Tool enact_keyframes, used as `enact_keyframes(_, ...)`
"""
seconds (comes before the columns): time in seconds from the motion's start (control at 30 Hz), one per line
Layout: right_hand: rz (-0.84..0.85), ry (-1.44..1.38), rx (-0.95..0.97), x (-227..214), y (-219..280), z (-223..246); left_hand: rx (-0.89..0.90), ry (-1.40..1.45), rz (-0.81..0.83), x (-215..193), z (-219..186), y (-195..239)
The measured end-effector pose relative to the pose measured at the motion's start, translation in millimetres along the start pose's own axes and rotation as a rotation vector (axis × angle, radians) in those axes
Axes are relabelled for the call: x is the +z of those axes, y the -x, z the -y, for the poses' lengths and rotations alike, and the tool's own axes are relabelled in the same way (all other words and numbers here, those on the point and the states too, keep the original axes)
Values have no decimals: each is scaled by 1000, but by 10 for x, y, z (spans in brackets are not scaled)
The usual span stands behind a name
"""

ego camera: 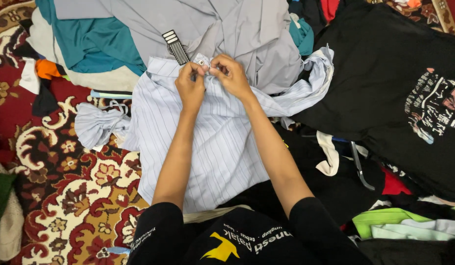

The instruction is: The person sits on a rug and organizes a pile of clothes. They pick up a black t-shirt, place it on a hanger, and set it aside. They repeat this process with another black t-shirt and then a light blue striped shirt, buttoning the collar before hanging it.

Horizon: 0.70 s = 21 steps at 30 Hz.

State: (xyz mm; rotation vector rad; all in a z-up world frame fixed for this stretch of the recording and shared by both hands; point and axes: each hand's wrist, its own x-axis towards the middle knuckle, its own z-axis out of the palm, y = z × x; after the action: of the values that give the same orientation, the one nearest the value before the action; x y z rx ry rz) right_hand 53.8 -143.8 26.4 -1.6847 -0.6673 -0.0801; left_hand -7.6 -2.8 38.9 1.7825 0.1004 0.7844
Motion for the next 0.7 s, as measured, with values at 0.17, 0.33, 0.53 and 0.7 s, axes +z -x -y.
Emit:
enact_keyframes(0.17, 32, -28, 29, -33, 3, 16, -64, 47, 26, 3, 166, 32)
enact_keyframes(0.33, 64, -48, 66, -42, 8, 4, -90, 81, 47, 2, 339, 21)
enact_keyframes(0.53, 79, -105, 153, -10, 31, -66, -216, 252, 69, -50, 328, -62)
enact_keyframes(0.7, -113, -327, 218, 10, 34, -217, 86, -57, -490, -290, 650, -74)
